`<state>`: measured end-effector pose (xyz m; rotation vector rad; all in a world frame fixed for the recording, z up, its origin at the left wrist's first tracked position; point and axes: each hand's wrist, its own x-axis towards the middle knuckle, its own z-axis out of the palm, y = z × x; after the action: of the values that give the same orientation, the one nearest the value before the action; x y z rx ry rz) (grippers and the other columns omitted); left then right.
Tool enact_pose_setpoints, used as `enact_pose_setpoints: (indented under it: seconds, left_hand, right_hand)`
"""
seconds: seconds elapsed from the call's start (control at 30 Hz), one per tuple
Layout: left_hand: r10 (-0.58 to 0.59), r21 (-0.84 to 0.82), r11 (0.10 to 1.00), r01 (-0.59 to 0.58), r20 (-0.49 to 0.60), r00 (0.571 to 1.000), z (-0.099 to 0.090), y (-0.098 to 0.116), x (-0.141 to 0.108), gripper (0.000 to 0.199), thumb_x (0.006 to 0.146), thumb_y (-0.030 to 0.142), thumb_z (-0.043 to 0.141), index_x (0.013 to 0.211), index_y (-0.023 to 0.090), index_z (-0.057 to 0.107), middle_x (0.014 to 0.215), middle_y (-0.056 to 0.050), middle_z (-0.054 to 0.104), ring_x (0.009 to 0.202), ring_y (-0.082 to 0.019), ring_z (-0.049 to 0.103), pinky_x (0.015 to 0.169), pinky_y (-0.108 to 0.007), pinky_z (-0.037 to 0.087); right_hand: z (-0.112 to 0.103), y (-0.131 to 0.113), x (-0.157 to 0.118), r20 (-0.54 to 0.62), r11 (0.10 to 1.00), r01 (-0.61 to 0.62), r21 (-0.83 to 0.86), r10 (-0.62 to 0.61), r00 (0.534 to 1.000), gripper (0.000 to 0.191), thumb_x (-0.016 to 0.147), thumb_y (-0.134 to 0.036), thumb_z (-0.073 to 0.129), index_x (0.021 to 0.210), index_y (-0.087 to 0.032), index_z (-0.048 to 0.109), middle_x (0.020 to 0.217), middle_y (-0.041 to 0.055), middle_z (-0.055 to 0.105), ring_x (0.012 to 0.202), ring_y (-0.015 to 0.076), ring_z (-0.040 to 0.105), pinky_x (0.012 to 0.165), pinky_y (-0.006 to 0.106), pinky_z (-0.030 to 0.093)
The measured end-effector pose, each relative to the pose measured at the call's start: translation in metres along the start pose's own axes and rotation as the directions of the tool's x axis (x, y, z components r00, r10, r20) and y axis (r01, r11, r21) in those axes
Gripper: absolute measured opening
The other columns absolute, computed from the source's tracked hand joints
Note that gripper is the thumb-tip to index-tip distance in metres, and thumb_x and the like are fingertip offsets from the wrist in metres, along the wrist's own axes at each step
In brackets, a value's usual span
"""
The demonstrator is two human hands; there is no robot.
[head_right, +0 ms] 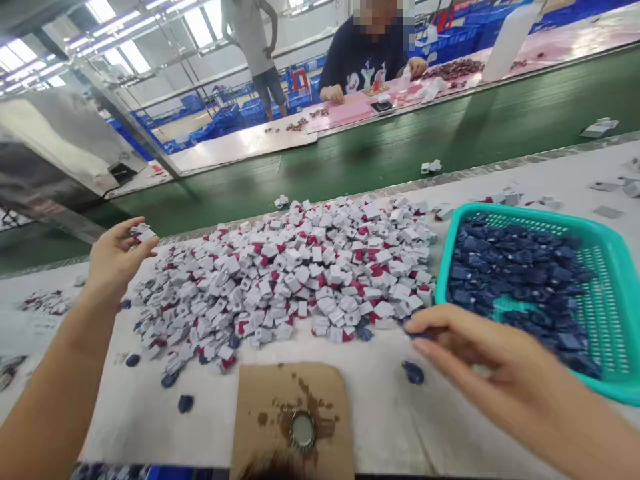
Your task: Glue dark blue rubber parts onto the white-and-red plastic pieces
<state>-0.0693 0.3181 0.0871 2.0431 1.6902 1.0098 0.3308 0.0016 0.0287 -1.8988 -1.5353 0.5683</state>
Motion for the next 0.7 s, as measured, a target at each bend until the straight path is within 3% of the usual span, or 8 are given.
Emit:
enact_pose_setpoints:
  seconds: [0.07, 0.17, 0.23, 0.33, 0.43, 0.53, 0.7]
  left_hand:
    - [-0.075, -0.303, 0.951, 0.059, -0.042, 0.996, -0.009, 0.004, -0.059, 0.056, 0.070, 0.044, 0.075, 0.120, 0.025, 0.059, 0.091, 0.002, 0.059, 0.086, -0.018, 0.059, 0.066, -0.032, 0.055]
    - [-0.205, -0.568, 0.800, 0.192, 0.041, 0.978, -0.009, 0.016, -0.150, 0.053, 0.067, 0.037, 0.079, 0.117, 0.028, 0.062, 0.089, -0.001, 0.058, 0.078, -0.014, 0.057, 0.055, -0.024, 0.055]
    - [-0.262, -0.663, 0.685, 0.302, 0.162, 0.951, -0.004, 0.025, -0.202, 0.050, 0.072, 0.036, 0.075, 0.119, 0.029, 0.060, 0.089, -0.003, 0.059, 0.075, -0.013, 0.057, 0.049, -0.019, 0.053]
    - [-0.313, -0.724, 0.501, 0.474, 0.359, 0.879, 0.004, 0.037, -0.258, 0.051, 0.074, 0.032, 0.072, 0.123, 0.029, 0.057, 0.094, -0.002, 0.059, 0.069, -0.010, 0.057, 0.044, -0.017, 0.052]
    - [-0.312, -0.741, 0.279, 0.610, 0.531, 0.788, 0.012, 0.049, -0.289, 0.054, 0.077, 0.033, 0.070, 0.128, 0.030, 0.053, 0.095, -0.002, 0.057, 0.066, -0.010, 0.055, 0.038, -0.015, 0.049]
    - [-0.300, -0.736, 0.109, 0.669, 0.617, 0.728, 0.020, 0.058, -0.301, 0.050, 0.081, 0.041, 0.065, 0.128, 0.027, 0.055, 0.090, -0.004, 0.058, 0.066, -0.010, 0.055, 0.037, -0.015, 0.049]
    - [-0.369, -0.735, 0.088, 0.673, 0.603, 0.707, 0.029, 0.067, -0.304, 0.051, 0.073, 0.036, 0.075, 0.121, 0.024, 0.062, 0.093, -0.005, 0.064, 0.074, -0.012, 0.062, 0.052, -0.018, 0.057]
  right_hand:
    - [0.031, -0.033, -0.007, 0.209, 0.991, 0.126, 0.046, -0.133, 0.969, 0.018, 0.092, -0.038, 0.048, 0.103, -0.024, 0.052, 0.078, 0.0027, 0.063, 0.062, 0.0134, 0.060, 0.048, 0.019, 0.050]
    - [0.068, -0.063, -0.019, 0.427, 0.940, 0.320, 0.115, -0.338, 0.839, 0.016, 0.096, -0.024, 0.037, 0.102, -0.025, 0.052, 0.089, 0.0015, 0.063, 0.072, 0.0130, 0.062, 0.058, 0.021, 0.051]
    - [0.085, -0.069, -0.026, 0.482, 0.900, 0.414, 0.139, -0.426, 0.766, 0.025, 0.096, -0.018, 0.032, 0.106, -0.025, 0.054, 0.097, 0.0025, 0.062, 0.082, 0.0141, 0.063, 0.064, 0.023, 0.051]
    - [0.098, -0.066, -0.032, 0.456, 0.852, 0.518, 0.076, -0.492, 0.742, 0.028, 0.095, -0.014, 0.031, 0.110, -0.022, 0.054, 0.098, 0.0051, 0.061, 0.079, 0.0146, 0.064, 0.060, 0.024, 0.049]
    - [0.104, -0.067, -0.033, 0.364, 0.750, 0.657, -0.079, -0.592, 0.719, 0.023, 0.094, -0.014, 0.033, 0.101, -0.019, 0.054, 0.084, 0.0041, 0.060, 0.062, 0.0132, 0.061, 0.050, 0.024, 0.044]
    - [0.109, -0.075, -0.031, 0.311, 0.611, 0.753, -0.244, -0.687, 0.657, 0.019, 0.092, -0.013, 0.031, 0.087, -0.018, 0.049, 0.067, 0.0003, 0.053, 0.048, 0.0136, 0.055, 0.043, 0.026, 0.037]
    - [0.114, -0.089, -0.025, 0.368, 0.463, 0.834, -0.300, -0.751, 0.549, 0.021, 0.086, -0.005, 0.028, 0.076, -0.021, 0.038, 0.062, -0.0023, 0.046, 0.041, 0.0120, 0.051, 0.038, 0.026, 0.032]
